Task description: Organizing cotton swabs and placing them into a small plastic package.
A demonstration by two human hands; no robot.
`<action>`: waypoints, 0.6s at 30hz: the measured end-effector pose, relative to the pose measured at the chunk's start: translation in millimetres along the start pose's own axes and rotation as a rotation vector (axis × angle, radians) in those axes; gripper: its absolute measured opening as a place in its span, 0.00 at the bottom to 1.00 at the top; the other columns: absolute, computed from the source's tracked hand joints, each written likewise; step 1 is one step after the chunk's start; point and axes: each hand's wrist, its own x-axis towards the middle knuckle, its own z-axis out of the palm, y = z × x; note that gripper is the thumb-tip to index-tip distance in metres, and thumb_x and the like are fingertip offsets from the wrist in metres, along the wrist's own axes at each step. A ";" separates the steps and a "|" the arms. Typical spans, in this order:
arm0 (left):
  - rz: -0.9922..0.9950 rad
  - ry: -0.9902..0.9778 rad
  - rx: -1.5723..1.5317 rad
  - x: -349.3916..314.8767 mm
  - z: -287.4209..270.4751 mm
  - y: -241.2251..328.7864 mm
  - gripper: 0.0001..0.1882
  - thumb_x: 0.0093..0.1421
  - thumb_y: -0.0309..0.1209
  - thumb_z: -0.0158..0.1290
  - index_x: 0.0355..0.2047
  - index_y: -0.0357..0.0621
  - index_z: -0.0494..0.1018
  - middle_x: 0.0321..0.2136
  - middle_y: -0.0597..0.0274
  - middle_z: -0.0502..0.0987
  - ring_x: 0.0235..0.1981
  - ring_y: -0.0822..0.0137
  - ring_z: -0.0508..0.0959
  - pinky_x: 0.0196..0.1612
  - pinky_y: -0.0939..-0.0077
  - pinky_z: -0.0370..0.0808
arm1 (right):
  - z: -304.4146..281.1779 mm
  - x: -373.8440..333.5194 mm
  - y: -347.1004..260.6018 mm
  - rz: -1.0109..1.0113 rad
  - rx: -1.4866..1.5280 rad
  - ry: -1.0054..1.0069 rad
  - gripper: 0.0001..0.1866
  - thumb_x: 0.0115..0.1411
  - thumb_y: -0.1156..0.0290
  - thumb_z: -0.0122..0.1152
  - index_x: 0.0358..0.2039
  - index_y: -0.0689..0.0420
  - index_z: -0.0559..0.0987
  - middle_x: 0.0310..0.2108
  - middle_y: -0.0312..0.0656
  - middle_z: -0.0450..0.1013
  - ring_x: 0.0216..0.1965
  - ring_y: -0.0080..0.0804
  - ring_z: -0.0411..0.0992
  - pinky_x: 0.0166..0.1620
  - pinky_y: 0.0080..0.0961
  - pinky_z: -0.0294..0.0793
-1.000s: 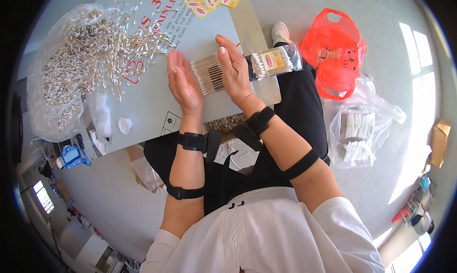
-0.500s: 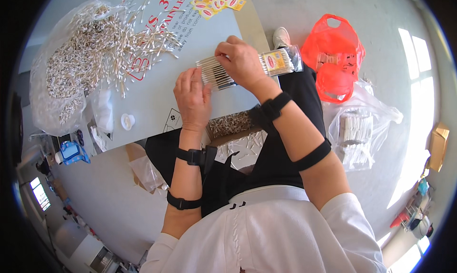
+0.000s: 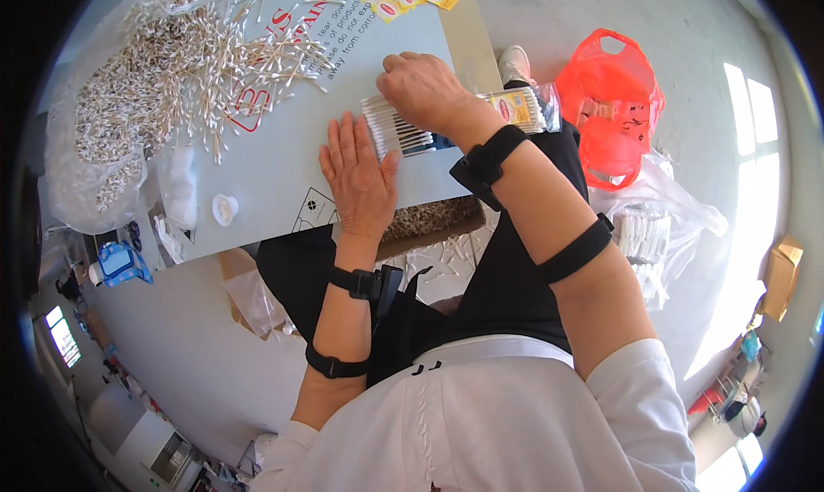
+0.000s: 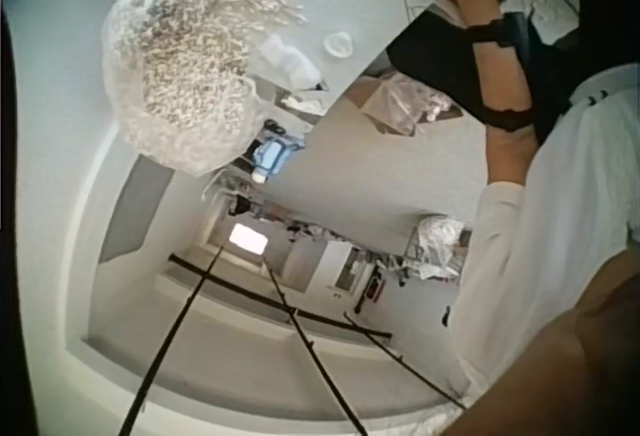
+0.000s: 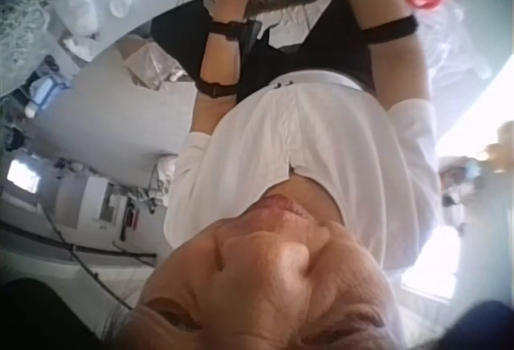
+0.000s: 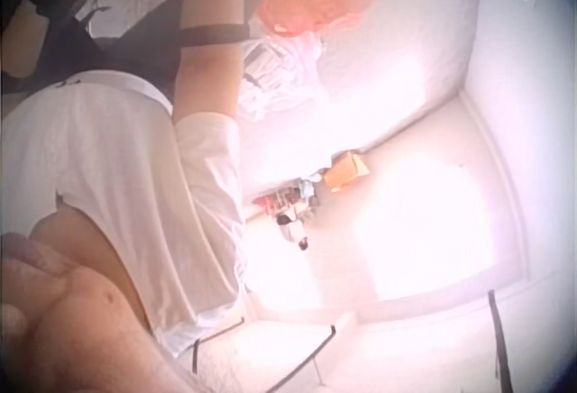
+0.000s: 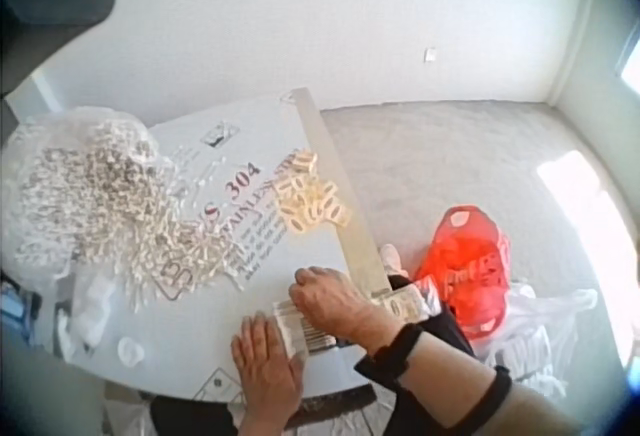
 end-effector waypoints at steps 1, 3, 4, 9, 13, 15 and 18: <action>0.000 0.002 0.006 0.0 0.3 0.0 0.35 0.66 0.47 0.45 0.64 0.32 0.56 0.67 0.45 0.54 0.69 0.46 0.49 0.68 0.44 0.41 | 0.0 0.3 -0.2 -0.002 -0.020 -0.025 0.04 0.52 0.74 0.60 0.23 0.57 0.76 0.31 0.41 0.70 0.39 0.41 0.71 0.42 0.35 0.73; 0.000 0.005 0.012 0.3 0.7 0.2 0.35 0.66 0.47 0.45 0.63 0.32 0.57 0.67 0.45 0.54 0.69 0.46 0.50 0.68 0.44 0.41 | 0.9 -0.2 0.8 -0.017 -0.033 -0.026 0.04 0.53 0.73 0.59 0.24 0.57 0.76 0.31 0.42 0.70 0.39 0.41 0.71 0.43 0.35 0.73; 0.001 0.008 0.012 0.6 0.9 0.7 0.35 0.66 0.47 0.46 0.63 0.32 0.57 0.66 0.45 0.54 0.69 0.46 0.50 0.68 0.44 0.42 | 1.7 -0.7 2.3 -0.032 -0.047 -0.025 0.04 0.54 0.72 0.59 0.25 0.58 0.76 0.32 0.42 0.70 0.40 0.41 0.71 0.43 0.36 0.73; 0.003 0.014 0.010 2.3 2.3 2.5 0.34 0.65 0.45 0.47 0.63 0.32 0.57 0.66 0.45 0.56 0.68 0.47 0.51 0.68 0.44 0.42 | -1.7 -5.4 6.6 -0.009 -0.057 0.017 0.04 0.57 0.72 0.56 0.28 0.58 0.74 0.33 0.43 0.71 0.40 0.43 0.71 0.44 0.37 0.72; -0.031 0.145 -0.221 -0.2 3.0 -9.9 0.28 0.65 0.35 0.48 0.62 0.34 0.59 0.63 0.46 0.59 0.66 0.48 0.56 0.67 0.50 0.49 | -22.5 -15.1 -2.6 0.035 0.060 0.119 0.05 0.59 0.72 0.52 0.30 0.59 0.73 0.32 0.46 0.73 0.39 0.46 0.74 0.41 0.38 0.73; -0.043 0.207 -0.358 -0.9 1.5 -18.0 0.26 0.64 0.32 0.48 0.61 0.35 0.60 0.62 0.46 0.61 0.64 0.50 0.59 0.67 0.54 0.53 | -27.7 -28.2 -11.9 0.056 0.112 0.122 0.05 0.59 0.71 0.52 0.30 0.59 0.72 0.30 0.46 0.73 0.36 0.47 0.74 0.39 0.40 0.73; -0.111 0.348 -0.769 -2.5 -5.1 -31.3 0.24 0.62 0.26 0.49 0.59 0.37 0.63 0.59 0.47 0.65 0.61 0.52 0.65 0.64 0.61 0.60 | -20.9 -67.7 -37.2 0.032 0.220 0.085 0.05 0.57 0.72 0.55 0.28 0.59 0.69 0.26 0.46 0.72 0.31 0.49 0.74 0.35 0.44 0.73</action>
